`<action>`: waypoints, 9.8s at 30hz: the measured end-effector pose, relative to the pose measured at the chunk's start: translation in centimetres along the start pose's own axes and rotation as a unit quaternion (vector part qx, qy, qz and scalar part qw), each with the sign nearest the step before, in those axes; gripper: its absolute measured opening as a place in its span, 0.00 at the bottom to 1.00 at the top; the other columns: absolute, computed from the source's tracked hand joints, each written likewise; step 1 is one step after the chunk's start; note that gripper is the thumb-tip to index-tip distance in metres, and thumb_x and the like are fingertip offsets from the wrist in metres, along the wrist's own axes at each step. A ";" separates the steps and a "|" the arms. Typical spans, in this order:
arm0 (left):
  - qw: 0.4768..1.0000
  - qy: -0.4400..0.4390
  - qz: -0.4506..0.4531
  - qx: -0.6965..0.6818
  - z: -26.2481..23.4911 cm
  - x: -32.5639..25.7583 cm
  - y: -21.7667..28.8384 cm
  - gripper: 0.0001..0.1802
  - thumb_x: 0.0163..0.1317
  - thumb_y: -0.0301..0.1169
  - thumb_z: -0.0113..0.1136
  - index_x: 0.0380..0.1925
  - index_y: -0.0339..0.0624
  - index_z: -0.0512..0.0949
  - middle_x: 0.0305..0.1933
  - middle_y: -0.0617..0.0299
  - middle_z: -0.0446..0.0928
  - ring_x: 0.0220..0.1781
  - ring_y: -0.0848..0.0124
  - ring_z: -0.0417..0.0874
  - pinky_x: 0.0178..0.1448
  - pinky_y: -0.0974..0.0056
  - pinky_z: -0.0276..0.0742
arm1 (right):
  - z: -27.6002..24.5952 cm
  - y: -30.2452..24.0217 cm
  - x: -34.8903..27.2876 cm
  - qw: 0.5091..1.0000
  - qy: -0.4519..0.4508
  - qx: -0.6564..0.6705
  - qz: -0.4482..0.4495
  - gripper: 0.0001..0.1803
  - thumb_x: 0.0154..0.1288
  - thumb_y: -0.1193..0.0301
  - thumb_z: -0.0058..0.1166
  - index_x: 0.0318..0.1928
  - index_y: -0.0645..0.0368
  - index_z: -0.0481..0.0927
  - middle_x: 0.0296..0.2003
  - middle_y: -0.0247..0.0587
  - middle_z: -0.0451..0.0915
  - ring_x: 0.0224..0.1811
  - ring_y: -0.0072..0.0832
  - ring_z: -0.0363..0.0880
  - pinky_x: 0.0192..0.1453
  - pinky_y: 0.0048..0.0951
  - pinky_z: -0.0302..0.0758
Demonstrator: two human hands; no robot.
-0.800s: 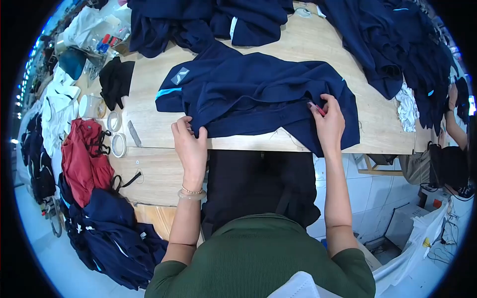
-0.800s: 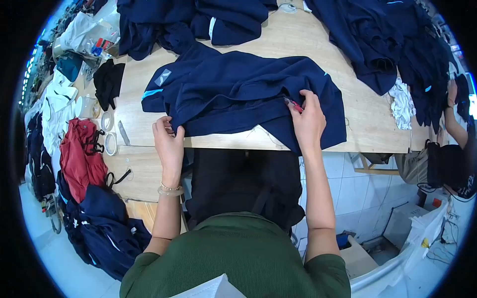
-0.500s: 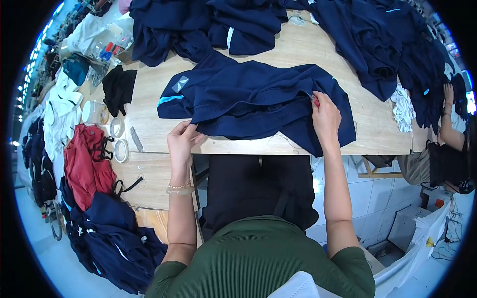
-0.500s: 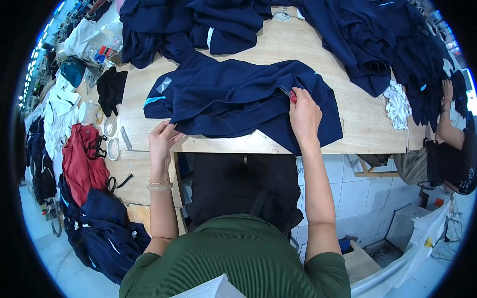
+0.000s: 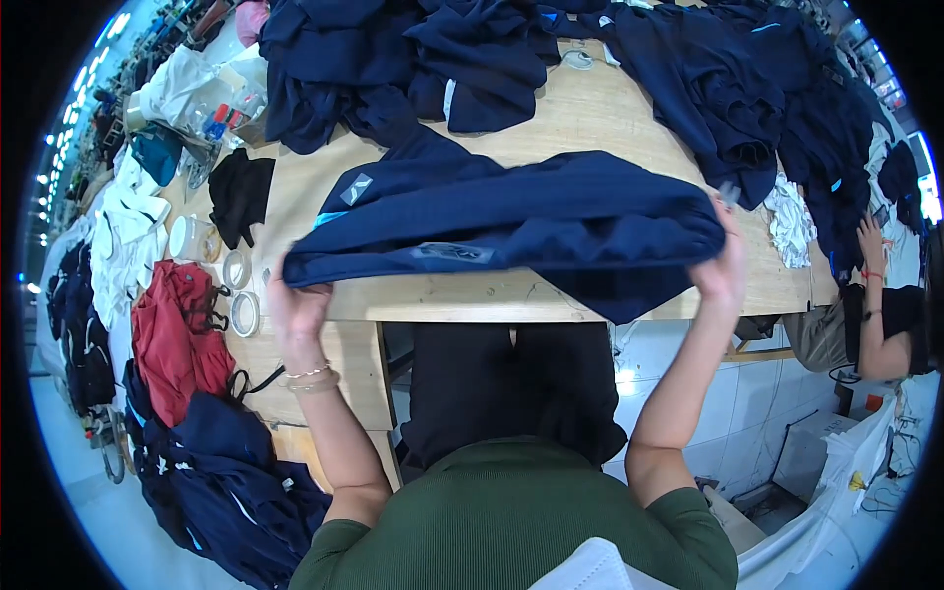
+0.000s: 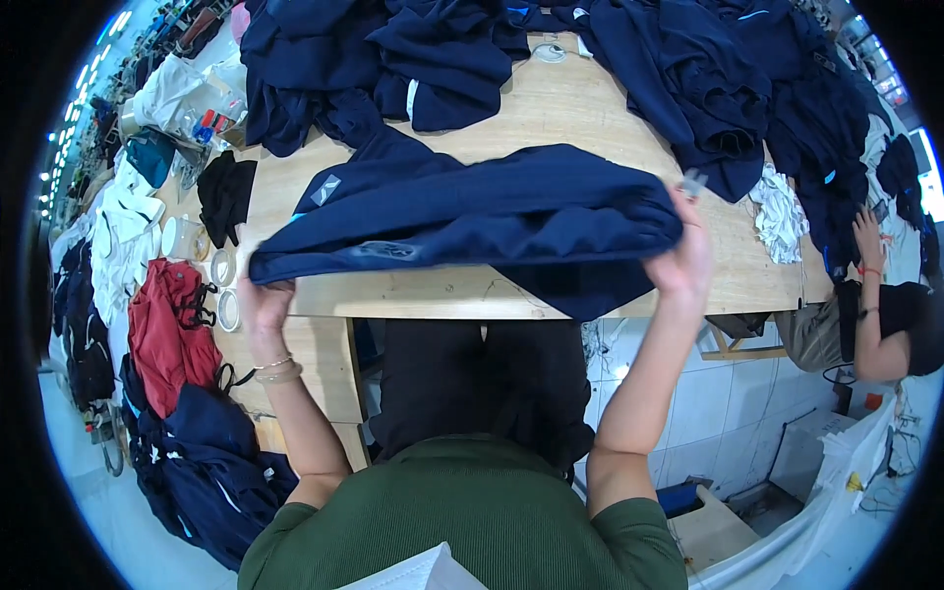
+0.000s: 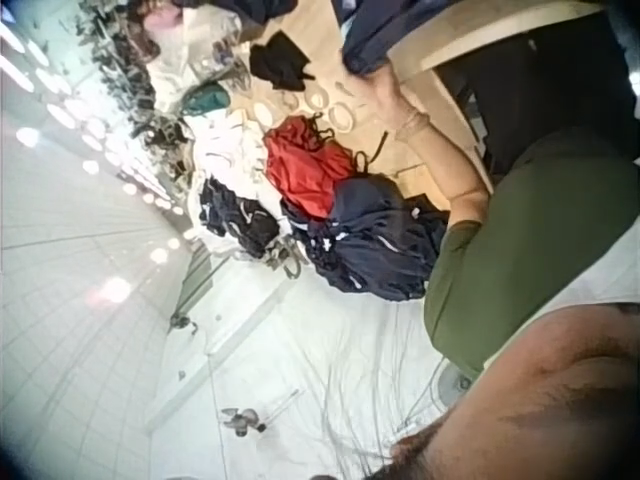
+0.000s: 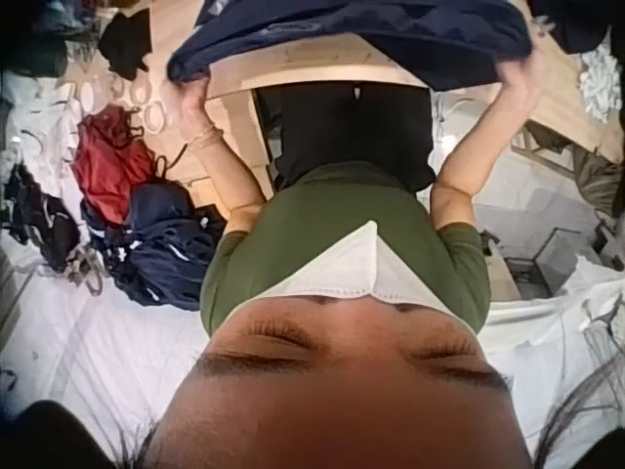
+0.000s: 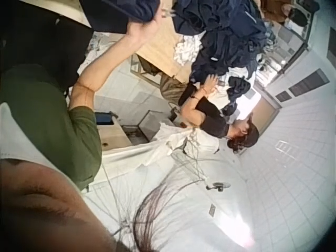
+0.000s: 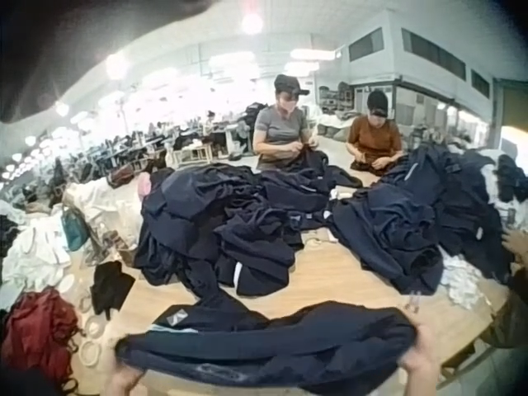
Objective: Trimming loose threads from navy blue garments using thread nippers at a factory workbench.
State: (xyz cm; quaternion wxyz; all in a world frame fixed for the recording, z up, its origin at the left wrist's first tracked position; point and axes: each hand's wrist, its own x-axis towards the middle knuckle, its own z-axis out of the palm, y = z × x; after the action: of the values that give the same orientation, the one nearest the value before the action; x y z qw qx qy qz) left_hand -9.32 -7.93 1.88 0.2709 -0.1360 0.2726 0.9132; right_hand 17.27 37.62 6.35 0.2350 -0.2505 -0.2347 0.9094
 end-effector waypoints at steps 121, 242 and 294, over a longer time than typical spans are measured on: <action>0.573 -0.258 0.293 0.721 10.2 0.9 -20.7 0.05 0.60 0.26 0.57 0.28 0.37 0.73 0.28 0.54 0.76 0.33 0.56 0.80 0.36 0.57 0.75 | 5.4 8.6 -2.7 0.710 -0.040 -0.665 -0.227 0.10 0.54 0.73 0.63 0.35 0.64 0.79 0.29 0.37 0.77 0.32 0.25 0.75 0.38 0.25 0.70; 0.562 -0.131 0.269 0.771 10.9 -0.1 -25.0 0.07 0.54 0.27 0.66 0.30 0.34 0.82 0.28 0.54 0.78 0.24 0.58 0.79 0.31 0.60 0.75 | 6.2 8.9 -2.6 0.851 0.005 -0.481 -0.212 0.16 0.73 0.60 0.48 0.47 0.60 0.76 0.35 0.28 0.75 0.29 0.10 0.62 0.29 0.15 0.58; 0.660 -0.317 0.224 0.643 10.5 1.7 -22.2 0.06 0.52 0.19 0.57 0.25 0.31 0.68 0.58 0.42 0.75 0.63 0.52 0.75 0.56 0.64 0.74 | 4.7 10.2 -3.4 0.797 0.079 -0.597 -0.052 0.17 0.66 0.65 0.56 0.27 0.67 0.82 0.12 0.24 0.64 0.14 0.10 0.55 0.19 0.19 0.47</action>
State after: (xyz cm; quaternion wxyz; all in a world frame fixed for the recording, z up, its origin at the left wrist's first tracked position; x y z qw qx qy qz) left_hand 0.88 14.42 0.31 0.1486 0.4351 0.7116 0.5312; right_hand 14.01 26.35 5.53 0.1036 -0.3993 -0.7243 0.5525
